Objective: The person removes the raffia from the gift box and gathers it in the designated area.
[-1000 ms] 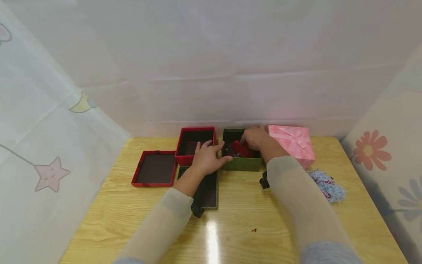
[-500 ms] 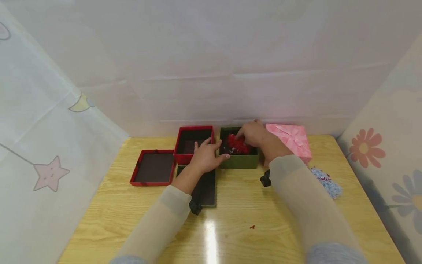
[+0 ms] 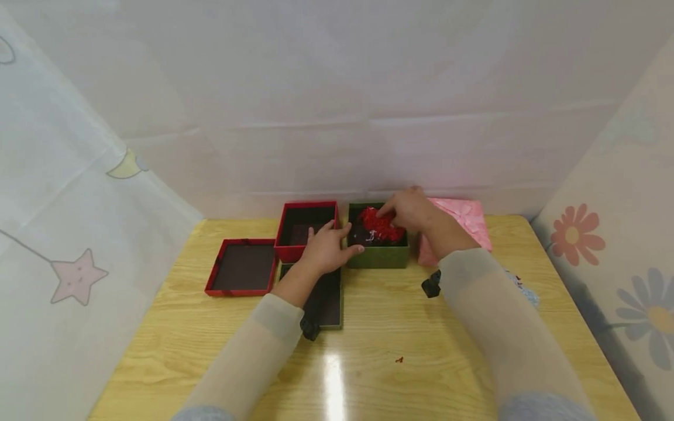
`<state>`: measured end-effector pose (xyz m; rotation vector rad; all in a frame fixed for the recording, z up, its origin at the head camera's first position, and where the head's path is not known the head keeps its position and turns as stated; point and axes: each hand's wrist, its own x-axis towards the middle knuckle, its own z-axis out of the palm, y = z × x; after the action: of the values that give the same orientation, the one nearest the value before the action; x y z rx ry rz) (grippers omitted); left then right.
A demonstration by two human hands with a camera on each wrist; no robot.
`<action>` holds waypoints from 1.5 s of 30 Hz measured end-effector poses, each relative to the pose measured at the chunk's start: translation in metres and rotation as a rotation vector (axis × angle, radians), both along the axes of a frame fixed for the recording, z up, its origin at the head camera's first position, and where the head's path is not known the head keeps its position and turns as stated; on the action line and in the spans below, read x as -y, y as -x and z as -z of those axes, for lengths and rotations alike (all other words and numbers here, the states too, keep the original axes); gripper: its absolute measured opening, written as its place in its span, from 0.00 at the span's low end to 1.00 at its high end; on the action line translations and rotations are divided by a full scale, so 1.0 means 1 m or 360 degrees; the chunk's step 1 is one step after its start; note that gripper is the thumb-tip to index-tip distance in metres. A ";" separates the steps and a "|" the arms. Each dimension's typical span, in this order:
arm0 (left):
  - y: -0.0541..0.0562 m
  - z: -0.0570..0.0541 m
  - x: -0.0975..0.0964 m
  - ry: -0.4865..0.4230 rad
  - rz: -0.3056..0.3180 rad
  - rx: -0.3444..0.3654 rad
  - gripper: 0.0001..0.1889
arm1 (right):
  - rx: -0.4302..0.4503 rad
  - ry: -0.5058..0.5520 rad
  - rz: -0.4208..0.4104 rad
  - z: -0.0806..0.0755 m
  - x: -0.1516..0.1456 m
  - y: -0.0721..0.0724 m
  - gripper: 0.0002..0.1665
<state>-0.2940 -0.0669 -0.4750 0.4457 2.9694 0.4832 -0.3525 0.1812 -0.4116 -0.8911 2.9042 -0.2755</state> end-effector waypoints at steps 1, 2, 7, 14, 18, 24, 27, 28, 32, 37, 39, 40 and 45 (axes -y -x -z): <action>0.000 0.000 0.000 -0.0004 0.0002 0.0005 0.43 | 0.0001 0.0004 0.0006 -0.003 -0.001 -0.001 0.21; 0.001 -0.001 0.000 -0.0003 0.0004 0.0009 0.43 | 0.0011 0.0016 0.0017 -0.005 -0.002 -0.003 0.21; 0.004 0.000 -0.001 -0.0008 0.0008 0.0029 0.43 | -0.0007 0.0054 0.0032 -0.015 -0.008 -0.009 0.22; 0.008 -0.001 0.000 -0.0049 0.0032 0.0057 0.44 | -0.0051 0.0115 0.0034 -0.021 -0.020 -0.018 0.21; 0.010 -0.002 0.003 -0.0056 0.0033 0.0052 0.43 | -0.0035 0.0172 0.0050 -0.023 -0.025 -0.023 0.21; 0.012 0.000 0.005 -0.0085 0.0040 0.0045 0.42 | -0.0095 0.0240 0.0005 -0.024 -0.035 -0.030 0.22; 0.013 0.000 0.005 -0.0108 0.0040 0.0051 0.42 | -0.0112 0.0241 0.0005 -0.025 -0.041 -0.037 0.22; 0.013 -0.001 0.005 -0.0109 0.0041 0.0051 0.42 | -0.0115 0.0238 0.0006 -0.025 -0.042 -0.039 0.22; 0.016 -0.001 0.007 -0.0113 0.0039 0.0051 0.42 | -0.0110 0.0250 0.0010 -0.027 -0.048 -0.049 0.21; 0.019 -0.001 0.010 -0.0123 0.0050 0.0062 0.43 | -0.0142 0.0300 0.0004 -0.027 -0.054 -0.061 0.21; 0.019 -0.001 0.010 -0.0125 0.0052 0.0073 0.43 | -0.0147 0.0294 0.0008 -0.026 -0.057 -0.067 0.21; 0.019 -0.001 0.010 -0.0123 0.0051 0.0079 0.43 | -0.0140 0.0288 0.0017 -0.026 -0.058 -0.069 0.21; 0.020 -0.001 0.011 -0.0115 0.0046 0.0081 0.44 | -0.0143 0.0266 0.0034 -0.022 -0.063 -0.083 0.21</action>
<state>-0.3142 -0.0778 -0.4744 0.4747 2.9001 0.5915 -0.2698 0.2440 -0.3899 -0.9182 3.0106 -0.4992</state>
